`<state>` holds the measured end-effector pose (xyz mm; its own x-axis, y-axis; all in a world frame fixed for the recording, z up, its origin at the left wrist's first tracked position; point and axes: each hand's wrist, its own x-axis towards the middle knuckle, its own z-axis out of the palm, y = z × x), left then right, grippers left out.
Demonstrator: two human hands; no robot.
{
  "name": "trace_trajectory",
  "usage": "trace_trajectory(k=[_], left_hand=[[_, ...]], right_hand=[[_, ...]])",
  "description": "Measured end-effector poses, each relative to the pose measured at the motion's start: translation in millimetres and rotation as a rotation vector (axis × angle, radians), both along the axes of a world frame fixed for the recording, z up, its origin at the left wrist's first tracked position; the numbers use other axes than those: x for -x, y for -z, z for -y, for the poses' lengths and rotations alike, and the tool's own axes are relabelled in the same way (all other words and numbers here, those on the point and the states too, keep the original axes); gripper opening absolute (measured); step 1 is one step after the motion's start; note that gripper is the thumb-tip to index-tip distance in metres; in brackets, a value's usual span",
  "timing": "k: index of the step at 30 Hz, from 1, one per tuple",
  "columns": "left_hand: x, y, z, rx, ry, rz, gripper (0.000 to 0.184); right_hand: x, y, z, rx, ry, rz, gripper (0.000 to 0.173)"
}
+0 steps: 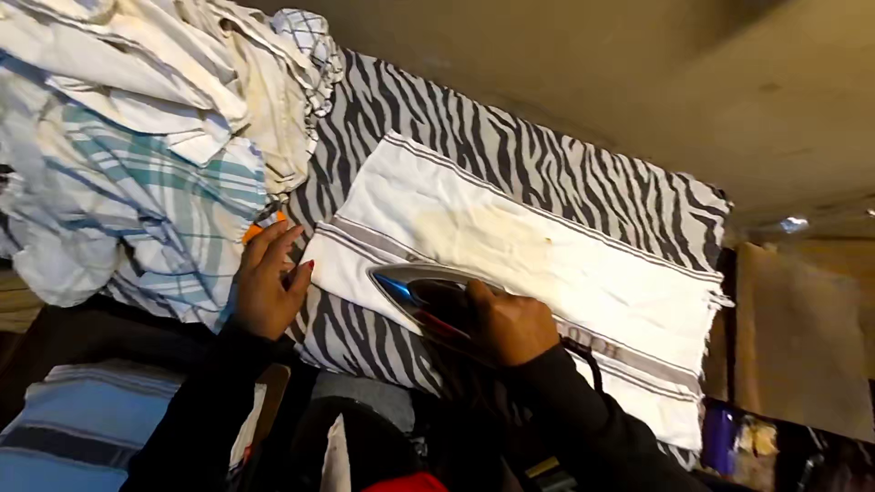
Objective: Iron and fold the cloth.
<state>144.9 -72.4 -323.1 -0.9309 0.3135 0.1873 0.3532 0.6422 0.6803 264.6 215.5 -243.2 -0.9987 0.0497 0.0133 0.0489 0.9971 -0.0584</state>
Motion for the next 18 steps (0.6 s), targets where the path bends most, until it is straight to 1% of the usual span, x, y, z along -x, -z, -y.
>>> trace_trajectory(k=[2,5,7,8,10,11,13,15,16,18], left_hand=[[-9.3,-9.9,14.1,-0.044,-0.03,-0.036,0.048],[-27.5,-26.4,37.1,0.067,-0.013,-0.107,0.043],[-39.7,-30.2,50.5,0.117,-0.03,-0.159,0.038],[-44.5,-31.3,55.6,0.12,-0.05,-0.187,0.037],[-51.9,-36.5,60.4,0.107,-0.079,-0.244,0.033],[-53.8,-40.9,60.1,0.099,-0.084,-0.284,0.031],[-54.1,-53.5,57.9,0.078,-0.076,-0.367,0.028],[-52.2,-64.7,54.6,0.039,-0.081,-0.417,0.026],[-52.0,-69.3,52.4,0.015,-0.092,-0.421,0.027],[-47.1,-74.7,41.6,-0.077,-0.115,-0.419,0.03]], right_hand=[[28.5,-3.9,22.3,0.046,-0.012,0.066,0.015],[66.9,-5.0,44.8,0.096,-0.04,0.149,0.015],[88.2,-9.9,56.1,0.112,-0.036,0.219,0.015],[94.8,-10.3,61.1,0.133,-0.037,0.204,0.015],[99.0,-13.1,76.6,0.211,-0.001,0.188,0.023],[98.7,-14.5,87.3,0.247,0.038,0.214,0.027],[100.5,-20.7,109.6,0.28,0.113,0.344,0.027],[106.8,-23.7,119.8,0.275,0.092,0.421,0.026],[108.9,-21.4,121.8,0.283,0.075,0.394,0.024],[110.7,-11.7,126.4,0.353,0.065,0.256,0.022]])
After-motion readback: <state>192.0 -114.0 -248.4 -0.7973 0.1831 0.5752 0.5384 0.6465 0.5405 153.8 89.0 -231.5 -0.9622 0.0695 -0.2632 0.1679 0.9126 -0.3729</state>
